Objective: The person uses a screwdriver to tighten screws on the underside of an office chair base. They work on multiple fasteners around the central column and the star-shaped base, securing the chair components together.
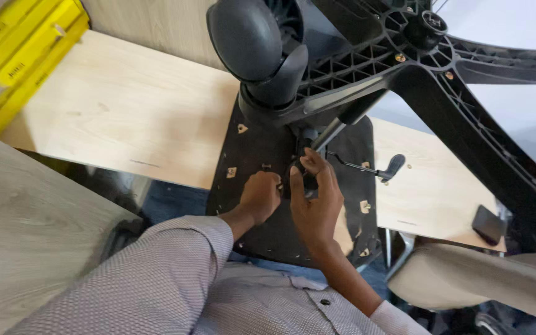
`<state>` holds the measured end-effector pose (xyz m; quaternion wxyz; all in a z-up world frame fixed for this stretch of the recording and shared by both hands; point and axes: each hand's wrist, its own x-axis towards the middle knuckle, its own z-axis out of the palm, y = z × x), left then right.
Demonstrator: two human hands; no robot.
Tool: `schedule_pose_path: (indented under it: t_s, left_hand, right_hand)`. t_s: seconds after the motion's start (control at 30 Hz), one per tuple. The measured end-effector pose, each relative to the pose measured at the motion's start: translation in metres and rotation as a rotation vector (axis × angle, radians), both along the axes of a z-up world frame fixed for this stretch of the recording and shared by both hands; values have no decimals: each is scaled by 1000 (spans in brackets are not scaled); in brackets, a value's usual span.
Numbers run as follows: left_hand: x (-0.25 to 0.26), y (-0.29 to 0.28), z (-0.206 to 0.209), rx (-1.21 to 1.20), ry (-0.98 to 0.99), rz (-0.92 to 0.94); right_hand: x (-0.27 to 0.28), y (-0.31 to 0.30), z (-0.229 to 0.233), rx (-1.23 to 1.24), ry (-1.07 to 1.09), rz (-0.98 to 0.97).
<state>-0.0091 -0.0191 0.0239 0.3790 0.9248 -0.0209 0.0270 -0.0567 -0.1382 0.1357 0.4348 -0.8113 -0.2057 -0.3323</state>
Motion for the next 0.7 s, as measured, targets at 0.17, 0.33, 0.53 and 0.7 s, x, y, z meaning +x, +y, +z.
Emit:
schedule_pose_path:
  t_s: [0.17,0.33,0.53,0.7]
  left_hand:
    - [-3,-7,-3,-20,-17,70]
    - [-9,-17,-6,19,-125,122]
    - [-11,-17,-3,-51,-36,196]
    - [-18,-11,2,-69,-11,106]
  right_hand:
    - [5,-10,0,82,190,-63]
    - [15,-22,2,-15,135,-127]
    - [9,-26,-4,9,79,-39]
    - [8,-25,-8,-43,150,-80]
